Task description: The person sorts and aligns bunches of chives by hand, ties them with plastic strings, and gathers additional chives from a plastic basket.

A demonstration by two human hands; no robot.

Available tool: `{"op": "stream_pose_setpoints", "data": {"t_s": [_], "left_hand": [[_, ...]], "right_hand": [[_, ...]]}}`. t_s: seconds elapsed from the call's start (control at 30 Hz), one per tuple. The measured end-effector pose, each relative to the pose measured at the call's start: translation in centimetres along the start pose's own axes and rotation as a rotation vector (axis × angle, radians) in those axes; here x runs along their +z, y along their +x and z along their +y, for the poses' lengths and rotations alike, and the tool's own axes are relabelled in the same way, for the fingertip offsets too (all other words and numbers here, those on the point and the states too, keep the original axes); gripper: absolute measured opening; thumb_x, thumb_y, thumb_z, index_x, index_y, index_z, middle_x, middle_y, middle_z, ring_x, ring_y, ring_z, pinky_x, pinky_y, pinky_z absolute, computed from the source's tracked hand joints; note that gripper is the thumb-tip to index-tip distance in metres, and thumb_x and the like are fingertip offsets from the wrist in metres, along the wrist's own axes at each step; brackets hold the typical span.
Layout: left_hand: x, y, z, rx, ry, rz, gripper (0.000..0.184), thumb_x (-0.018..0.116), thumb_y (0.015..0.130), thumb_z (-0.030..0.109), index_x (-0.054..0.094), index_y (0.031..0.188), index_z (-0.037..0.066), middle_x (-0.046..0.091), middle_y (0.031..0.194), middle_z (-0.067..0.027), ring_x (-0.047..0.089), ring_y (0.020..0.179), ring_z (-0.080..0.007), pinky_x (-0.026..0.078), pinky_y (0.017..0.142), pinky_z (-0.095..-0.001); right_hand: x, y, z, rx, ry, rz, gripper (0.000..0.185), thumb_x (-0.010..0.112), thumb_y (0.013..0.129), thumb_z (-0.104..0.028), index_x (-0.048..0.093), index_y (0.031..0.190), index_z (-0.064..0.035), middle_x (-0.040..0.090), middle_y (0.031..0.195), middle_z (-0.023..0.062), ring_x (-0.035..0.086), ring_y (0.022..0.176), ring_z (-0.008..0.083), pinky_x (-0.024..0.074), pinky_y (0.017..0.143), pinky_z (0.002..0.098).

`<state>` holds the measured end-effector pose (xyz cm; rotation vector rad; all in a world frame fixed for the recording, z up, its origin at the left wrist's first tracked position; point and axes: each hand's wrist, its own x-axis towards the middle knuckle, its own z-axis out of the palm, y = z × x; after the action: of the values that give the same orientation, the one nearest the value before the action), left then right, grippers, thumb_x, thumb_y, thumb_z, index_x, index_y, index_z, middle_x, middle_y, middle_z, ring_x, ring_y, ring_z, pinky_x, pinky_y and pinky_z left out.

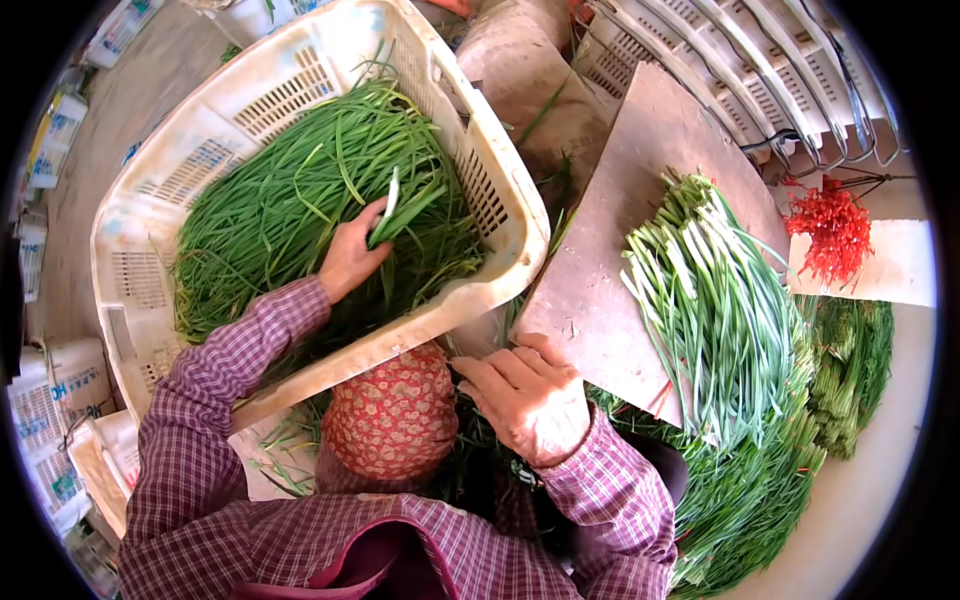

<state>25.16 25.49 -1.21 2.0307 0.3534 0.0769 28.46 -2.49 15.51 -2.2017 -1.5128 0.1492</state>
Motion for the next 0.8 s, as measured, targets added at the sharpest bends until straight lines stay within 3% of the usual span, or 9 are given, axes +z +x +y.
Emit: {"op": "stream_pose_setpoints", "data": {"t_s": [0.03,0.2,0.33,0.4,0.43,0.53,0.67,0.73,0.8], "left_hand": [[-0.6,-0.2,0.0,-0.016,0.029,-0.032,0.064,0.065,0.078,0.000,0.043,0.138,0.004,0.065,0.114,-0.0207,0.064,0.104,-0.0267,0.046,0.092,-0.0341],[-1.4,0.2,-1.1,0.138,0.012,0.040,0.059,0.068,0.078,0.004,0.048,0.133,0.001,0.068,0.108,-0.0142,0.064,0.099,-0.0224,0.047,0.091,-0.0330],[-0.9,1.5,0.2,-0.010,0.030,-0.075,0.047,0.067,0.079,0.004,0.055,0.124,0.000,0.068,0.105,-0.0143,0.064,0.096,-0.0190,0.047,0.089,-0.0331],[-0.4,2.1,0.4,0.035,-0.019,-0.154,0.048,0.066,0.078,0.003,0.055,0.125,0.000,0.068,0.104,-0.0149,0.065,0.095,-0.0211,0.047,0.088,-0.0332],[0.0,2.2,-0.1,0.143,-0.016,-0.151,0.048,0.066,0.077,0.002,0.053,0.123,0.000,0.067,0.100,-0.0206,0.066,0.093,-0.0291,0.049,0.087,-0.0370],[-0.3,2.6,-1.3,0.096,0.160,-0.180,0.047,0.067,0.077,0.003,0.054,0.122,0.000,0.066,0.100,-0.0210,0.066,0.096,-0.0321,0.049,0.087,-0.0380],[-0.5,1.9,0.1,0.007,0.085,-0.215,0.060,0.071,0.077,0.007,0.045,0.132,0.002,0.064,0.110,-0.0233,0.063,0.102,-0.0356,0.048,0.091,-0.0390],[-0.1,1.9,0.8,-0.029,0.077,-0.220,0.072,0.076,0.075,0.016,0.039,0.134,-0.002,0.062,0.113,-0.0255,0.062,0.105,-0.0365,0.048,0.093,-0.0387],[0.6,2.4,1.5,-0.021,0.171,-0.062,0.083,0.081,0.072,0.029,0.040,0.135,-0.004,0.061,0.117,-0.0269,0.062,0.106,-0.0340,0.047,0.093,-0.0392]], "right_hand": [[0.0,-0.1,0.0,0.002,0.002,0.001,0.028,0.074,0.072,-0.012,0.068,0.099,-0.0091,0.064,0.079,0.0033,0.064,0.073,0.0211,0.0508,0.081,0.0361],[0.1,-0.2,0.2,-0.008,0.012,0.005,0.029,0.074,0.072,-0.011,0.068,0.100,-0.0084,0.063,0.079,0.0032,0.064,0.073,0.0209,0.0514,0.081,0.0364],[-0.1,-0.1,0.1,-0.007,-0.007,-0.003,0.029,0.074,0.072,-0.011,0.068,0.100,-0.0084,0.063,0.078,0.0030,0.064,0.073,0.0207,0.0516,0.081,0.0361],[0.1,-0.2,0.1,-0.013,-0.025,0.002,0.028,0.074,0.072,-0.012,0.068,0.100,-0.0085,0.063,0.079,0.0029,0.064,0.073,0.0206,0.0517,0.081,0.0359],[0.1,-0.2,0.1,-0.012,-0.023,0.001,0.028,0.074,0.072,-0.012,0.068,0.100,-0.0085,0.063,0.079,0.0029,0.064,0.073,0.0206,0.0517,0.081,0.0359],[-0.1,-0.2,0.2,-0.014,-0.020,-0.001,0.029,0.074,0.072,-0.012,0.068,0.100,-0.0085,0.064,0.079,0.0028,0.064,0.073,0.0205,0.0516,0.080,0.0355],[-0.2,-0.5,0.2,0.000,-0.013,-0.005,0.030,0.074,0.072,-0.012,0.068,0.101,-0.0080,0.064,0.080,0.0031,0.064,0.074,0.0205,0.0514,0.080,0.0352],[-0.2,-0.5,0.2,-0.003,-0.013,-0.001,0.029,0.074,0.072,-0.012,0.068,0.101,-0.0079,0.064,0.080,0.0032,0.064,0.075,0.0206,0.0514,0.080,0.0351],[-0.2,-0.5,0.2,-0.006,-0.014,-0.018,0.029,0.075,0.072,-0.012,0.068,0.101,-0.0076,0.064,0.080,0.0037,0.064,0.075,0.0207,0.0513,0.080,0.0353]]}}
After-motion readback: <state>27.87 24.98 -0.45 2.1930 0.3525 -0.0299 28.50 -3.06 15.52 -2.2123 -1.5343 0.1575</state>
